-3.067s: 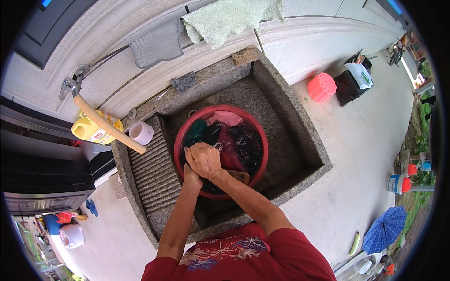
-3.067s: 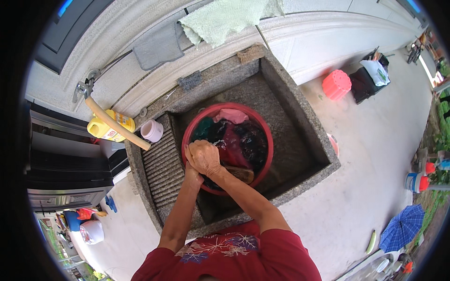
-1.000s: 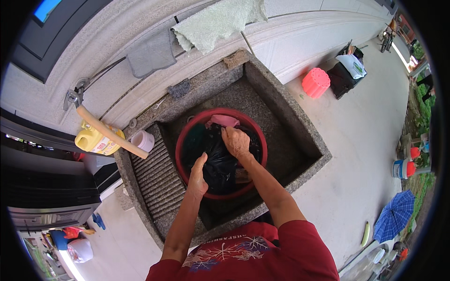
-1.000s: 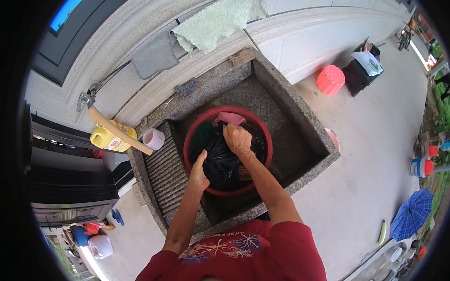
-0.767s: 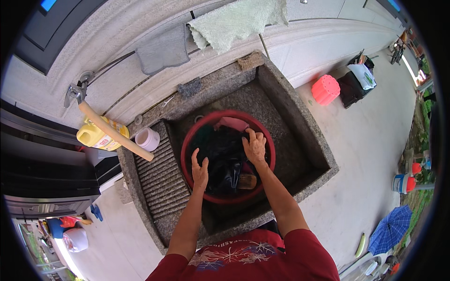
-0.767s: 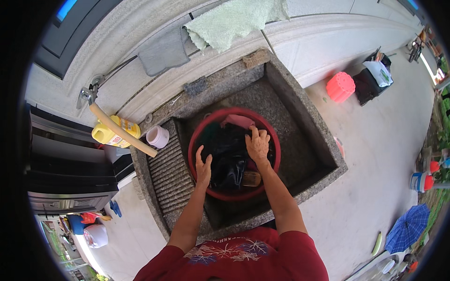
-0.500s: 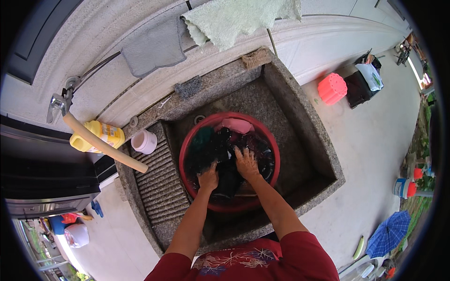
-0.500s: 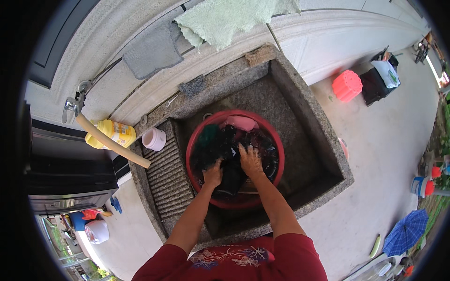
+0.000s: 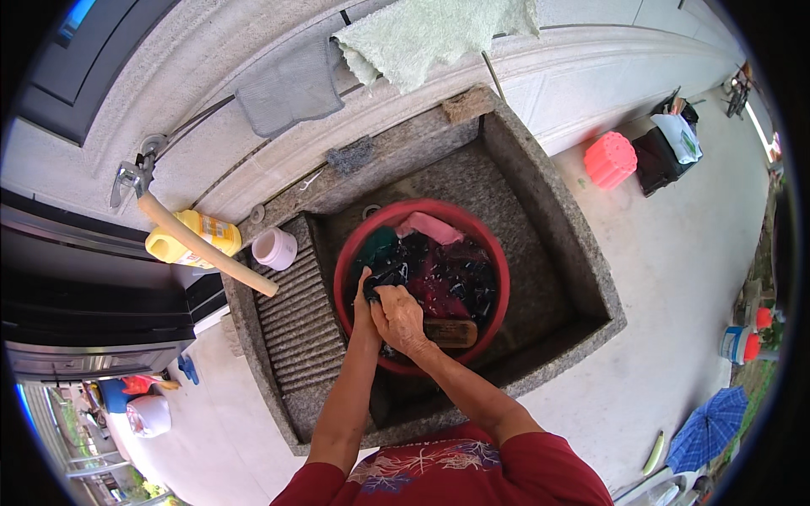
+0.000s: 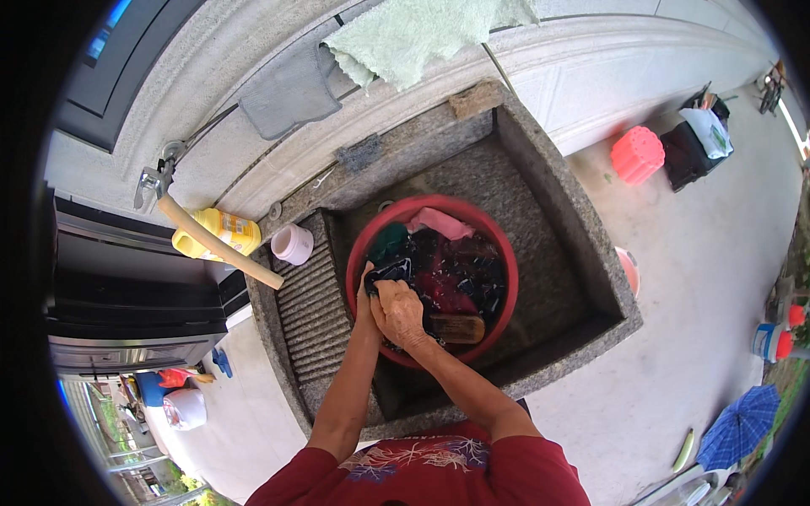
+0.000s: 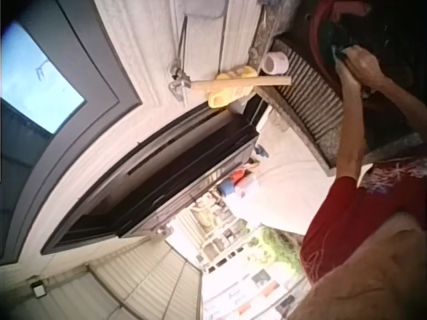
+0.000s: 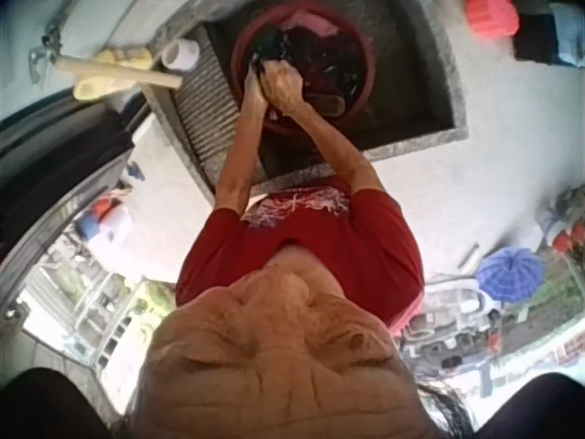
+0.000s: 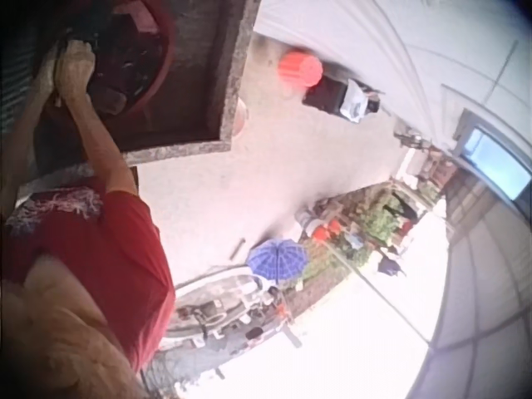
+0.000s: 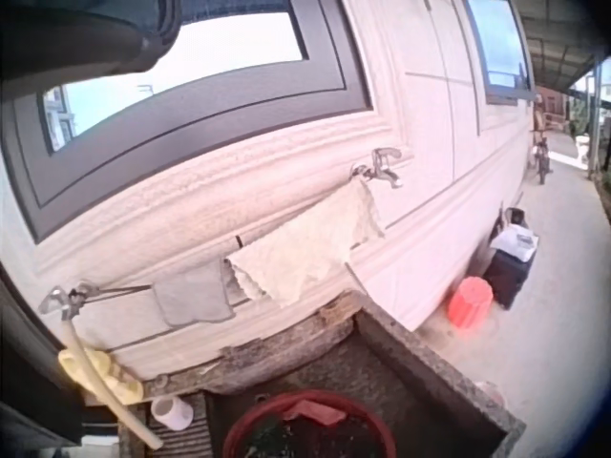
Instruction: The person washes clothes by hand in an outdoor stone sink. They scrub a dark garment on a washboard, rinse it, and place it in a pink basin. They then scrub a green shirt on the washboard, rinse it, and place it in the same basin.
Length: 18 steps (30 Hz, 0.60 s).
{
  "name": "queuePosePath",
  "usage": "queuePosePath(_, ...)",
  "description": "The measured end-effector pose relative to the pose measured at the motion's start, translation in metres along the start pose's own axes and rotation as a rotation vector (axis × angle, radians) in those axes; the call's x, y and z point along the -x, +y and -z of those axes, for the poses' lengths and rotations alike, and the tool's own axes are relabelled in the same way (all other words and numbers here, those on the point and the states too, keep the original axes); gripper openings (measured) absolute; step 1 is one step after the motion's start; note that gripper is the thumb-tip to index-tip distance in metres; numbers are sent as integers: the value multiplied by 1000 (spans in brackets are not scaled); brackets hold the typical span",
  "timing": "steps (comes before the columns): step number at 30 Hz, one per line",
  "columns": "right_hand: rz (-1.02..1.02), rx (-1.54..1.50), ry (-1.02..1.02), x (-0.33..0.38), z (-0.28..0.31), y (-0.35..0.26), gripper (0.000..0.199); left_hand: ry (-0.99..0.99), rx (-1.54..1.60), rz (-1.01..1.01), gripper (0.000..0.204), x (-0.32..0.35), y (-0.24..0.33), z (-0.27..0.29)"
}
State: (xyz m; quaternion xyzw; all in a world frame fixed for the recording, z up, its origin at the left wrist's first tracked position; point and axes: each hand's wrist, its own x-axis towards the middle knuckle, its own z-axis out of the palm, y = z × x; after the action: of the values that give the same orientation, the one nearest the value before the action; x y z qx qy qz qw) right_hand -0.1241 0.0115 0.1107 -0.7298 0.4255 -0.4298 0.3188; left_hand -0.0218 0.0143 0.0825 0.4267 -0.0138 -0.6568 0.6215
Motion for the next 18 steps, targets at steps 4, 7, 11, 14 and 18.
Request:
queuePosePath(4, 30, 140, -33, -24, 14, 27, 17, 195, -302, 20, 56, 14, 3, -24)
queuePosePath(7, -406, -205, -239, -54, 48, 30, 17, 192, -792, -12, 57, 41, 25, -44)
queuePosePath(11, -134, -636, -365, -67, 90, 0, 31, -47, -748, -53, 37, 63, 73, -70)
queuePosePath(14, -214, -752, -416, -76, 123, -15, 55, -67, -752, -250, 40, 83, 106, -103)
queuePosePath(18, -165, -702, -471, -85, 129, -33, 68, -98, -797, -436, 38, 123, 146, -169)
